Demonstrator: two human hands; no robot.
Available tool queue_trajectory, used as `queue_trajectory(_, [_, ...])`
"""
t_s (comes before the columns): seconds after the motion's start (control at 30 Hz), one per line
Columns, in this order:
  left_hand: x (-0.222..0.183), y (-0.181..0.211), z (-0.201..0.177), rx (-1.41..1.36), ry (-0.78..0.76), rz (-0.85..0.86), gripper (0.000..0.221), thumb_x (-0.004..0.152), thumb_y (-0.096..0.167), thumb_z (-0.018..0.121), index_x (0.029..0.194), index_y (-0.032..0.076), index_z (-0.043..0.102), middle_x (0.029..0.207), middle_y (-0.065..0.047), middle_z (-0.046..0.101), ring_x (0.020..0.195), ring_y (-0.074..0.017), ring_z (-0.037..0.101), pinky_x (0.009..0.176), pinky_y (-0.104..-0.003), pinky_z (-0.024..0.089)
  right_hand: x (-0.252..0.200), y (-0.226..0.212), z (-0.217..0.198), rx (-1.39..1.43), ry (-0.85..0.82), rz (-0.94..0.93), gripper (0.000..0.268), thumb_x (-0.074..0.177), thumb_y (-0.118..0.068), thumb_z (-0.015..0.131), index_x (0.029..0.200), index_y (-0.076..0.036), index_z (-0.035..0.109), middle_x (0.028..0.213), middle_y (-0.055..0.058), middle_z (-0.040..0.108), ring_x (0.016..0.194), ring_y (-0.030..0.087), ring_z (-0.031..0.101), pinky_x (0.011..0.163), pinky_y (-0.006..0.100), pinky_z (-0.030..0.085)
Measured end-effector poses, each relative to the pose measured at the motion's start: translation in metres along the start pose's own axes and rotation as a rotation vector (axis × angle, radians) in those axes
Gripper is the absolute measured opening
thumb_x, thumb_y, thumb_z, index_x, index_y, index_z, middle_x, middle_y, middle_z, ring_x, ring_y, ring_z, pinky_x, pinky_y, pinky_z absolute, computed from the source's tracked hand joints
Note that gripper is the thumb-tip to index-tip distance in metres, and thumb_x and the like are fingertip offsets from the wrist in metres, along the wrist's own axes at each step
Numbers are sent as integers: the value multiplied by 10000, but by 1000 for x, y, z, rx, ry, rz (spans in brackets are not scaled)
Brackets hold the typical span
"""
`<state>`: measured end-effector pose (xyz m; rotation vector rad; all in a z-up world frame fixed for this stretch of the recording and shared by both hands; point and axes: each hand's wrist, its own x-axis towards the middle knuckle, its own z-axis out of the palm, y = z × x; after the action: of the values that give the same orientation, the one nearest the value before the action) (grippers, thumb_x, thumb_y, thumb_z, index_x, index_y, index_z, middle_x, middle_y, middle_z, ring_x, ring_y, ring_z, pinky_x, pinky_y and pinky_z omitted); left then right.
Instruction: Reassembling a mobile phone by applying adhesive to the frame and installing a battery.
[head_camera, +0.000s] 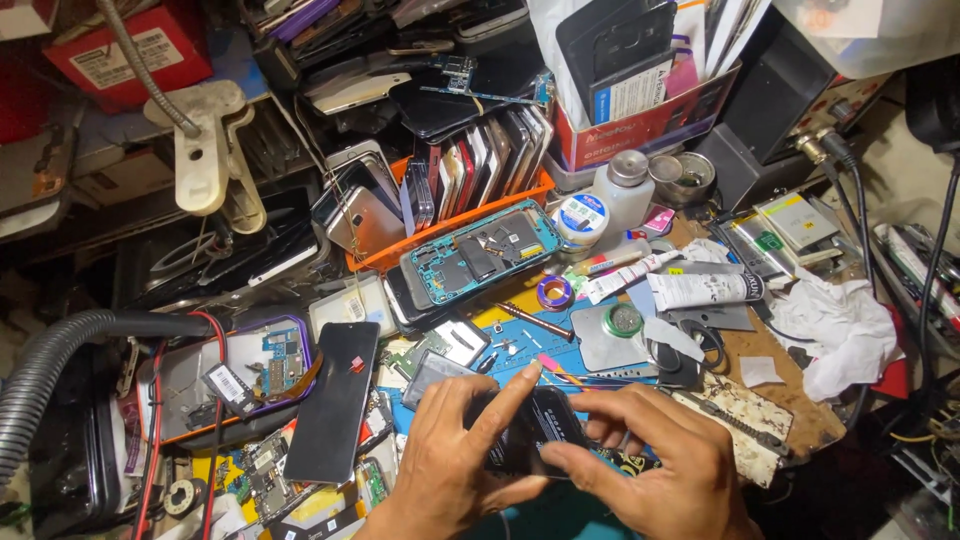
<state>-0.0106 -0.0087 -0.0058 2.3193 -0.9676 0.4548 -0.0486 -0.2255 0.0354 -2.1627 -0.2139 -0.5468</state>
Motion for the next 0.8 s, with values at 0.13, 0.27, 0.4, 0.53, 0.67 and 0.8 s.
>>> queue_trajectory(0.13, [0,3,-2,64,-9,1,887,881,560,830,1582,217,407,1104,-144,562,900,-302,553,790,-426,450,5,-3,2,6,15,-8,165,770,-249,842,878,-143,776,664,-39,723,535,55,630,525,207,517])
queue_trajectory(0.27, [3,4,-4,100,10,29,814,934,608,718,1561,173,434,1091,-139,583,924,-296,581,779,-431,446,5,-1,0,27,22,103,96,788,-229,798,803,-135,809,728,0,797,621,80,717,593,228,551])
queue_trajectory(0.4, [5,2,-4,-98,-82,-156,1018,759,618,866,1554,160,425,1041,-118,573,950,-287,604,792,-424,487,2,11,-5,171,14,346,225,864,-279,709,856,-98,842,631,25,840,579,85,809,554,217,657])
queue_trajectory(0.53, [18,11,-18,-338,-157,-480,1065,658,584,900,1530,220,409,1256,-100,611,1153,-248,632,924,-409,529,-18,30,6,287,80,479,570,958,-432,537,652,-10,768,530,128,749,431,205,735,399,282,580])
queue_trajectory(0.67, [21,17,-20,-436,-174,-631,1093,628,577,897,1550,243,413,1237,-63,602,1173,-209,648,955,-371,550,-28,27,23,319,63,397,370,753,-288,819,1072,-102,829,752,35,840,665,94,753,669,238,650])
queue_trajectory(0.8, [20,17,-23,-475,-111,-576,1113,586,625,877,1515,171,463,1247,-72,656,1199,-208,667,1012,-353,517,-23,18,28,490,106,440,334,738,-133,841,1051,-16,825,764,114,823,661,142,763,614,244,625])
